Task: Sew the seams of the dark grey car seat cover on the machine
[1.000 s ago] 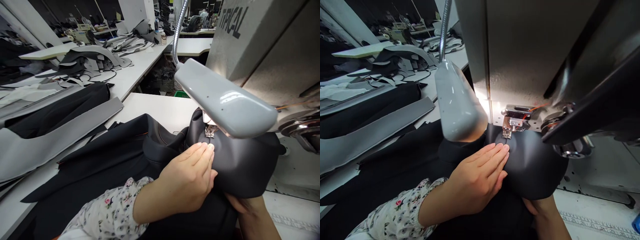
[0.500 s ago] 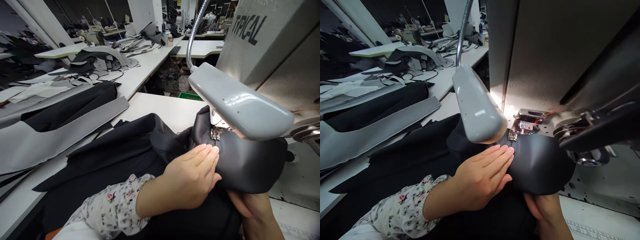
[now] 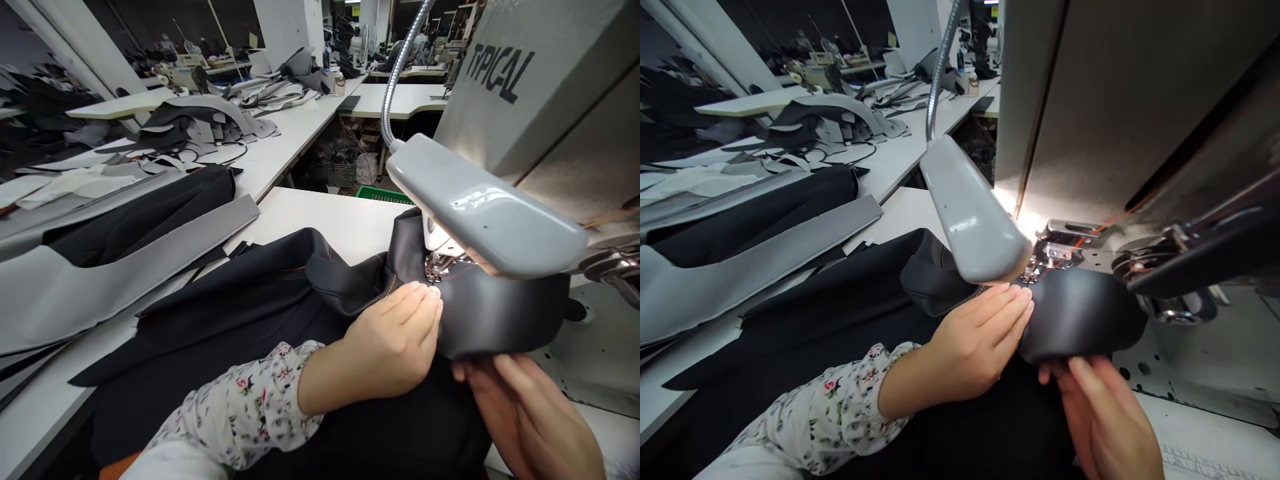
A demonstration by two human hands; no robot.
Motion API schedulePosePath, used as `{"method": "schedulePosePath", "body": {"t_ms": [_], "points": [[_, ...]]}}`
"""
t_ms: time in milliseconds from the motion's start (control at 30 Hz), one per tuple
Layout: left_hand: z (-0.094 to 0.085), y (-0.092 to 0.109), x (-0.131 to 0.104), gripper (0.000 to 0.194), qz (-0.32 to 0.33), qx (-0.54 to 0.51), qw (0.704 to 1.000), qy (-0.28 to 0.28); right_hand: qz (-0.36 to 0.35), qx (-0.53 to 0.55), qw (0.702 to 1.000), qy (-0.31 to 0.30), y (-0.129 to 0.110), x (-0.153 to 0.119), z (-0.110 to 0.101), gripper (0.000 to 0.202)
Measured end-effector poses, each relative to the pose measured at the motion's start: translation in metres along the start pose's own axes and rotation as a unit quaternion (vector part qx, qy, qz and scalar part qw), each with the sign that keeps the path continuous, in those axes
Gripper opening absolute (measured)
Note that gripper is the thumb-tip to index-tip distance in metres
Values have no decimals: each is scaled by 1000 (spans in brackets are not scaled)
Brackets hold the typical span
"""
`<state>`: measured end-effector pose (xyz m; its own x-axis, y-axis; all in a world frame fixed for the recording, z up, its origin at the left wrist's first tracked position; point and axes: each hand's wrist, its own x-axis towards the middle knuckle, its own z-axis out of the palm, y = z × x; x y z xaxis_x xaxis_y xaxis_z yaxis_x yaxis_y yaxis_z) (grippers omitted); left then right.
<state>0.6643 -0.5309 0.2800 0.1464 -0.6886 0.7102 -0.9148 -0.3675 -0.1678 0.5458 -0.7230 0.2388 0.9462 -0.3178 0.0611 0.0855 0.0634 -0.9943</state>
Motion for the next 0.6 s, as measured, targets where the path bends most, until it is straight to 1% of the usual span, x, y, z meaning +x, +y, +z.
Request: {"method": "schedulePosePath", "body": {"t_ms": [33,67,100,133,167,200,233,267,333,400,500,600], "points": [[0,-1,2,32,-1,-6,1000,6,-75,-101,991,-36,-8,-6,-7,23],[1,-2,3,30,-2,-11,1000,12,-170,-205,961,-74,-16,-11,-12,22],[1,-3,4,30,-4,-17,1000,15,-274,-298,908,-107,-24,-13,-16,23],[2,-3,4,29,-4,-26,1000,18,-367,-372,844,-117,-32,-12,-16,28],[2,-4,5,29,-3,-36,999,21,-437,-427,785,-108,-38,-9,-14,36],[3,-4,5,29,-4,-47,999,24,-474,-468,741,-87,-42,-2,-8,44],[4,-3,5,29,-6,-58,998,26,-472,-505,721,-52,-44,6,0,49],[4,-3,4,28,-10,-67,997,28,-457,-526,717,-31,-45,15,9,47],[5,-3,4,26,-20,-73,997,34,-430,-545,720,-9,-43,31,23,37],[7,-3,4,27,-22,-71,996,41,-424,-547,722,-13,-40,41,26,29],[9,-4,4,32,-11,-67,996,61,-419,-550,722,-31,-37,46,15,29],[13,-5,3,32,-14,-67,995,75,-419,-542,727,-53,-36,48,0,41]]}}
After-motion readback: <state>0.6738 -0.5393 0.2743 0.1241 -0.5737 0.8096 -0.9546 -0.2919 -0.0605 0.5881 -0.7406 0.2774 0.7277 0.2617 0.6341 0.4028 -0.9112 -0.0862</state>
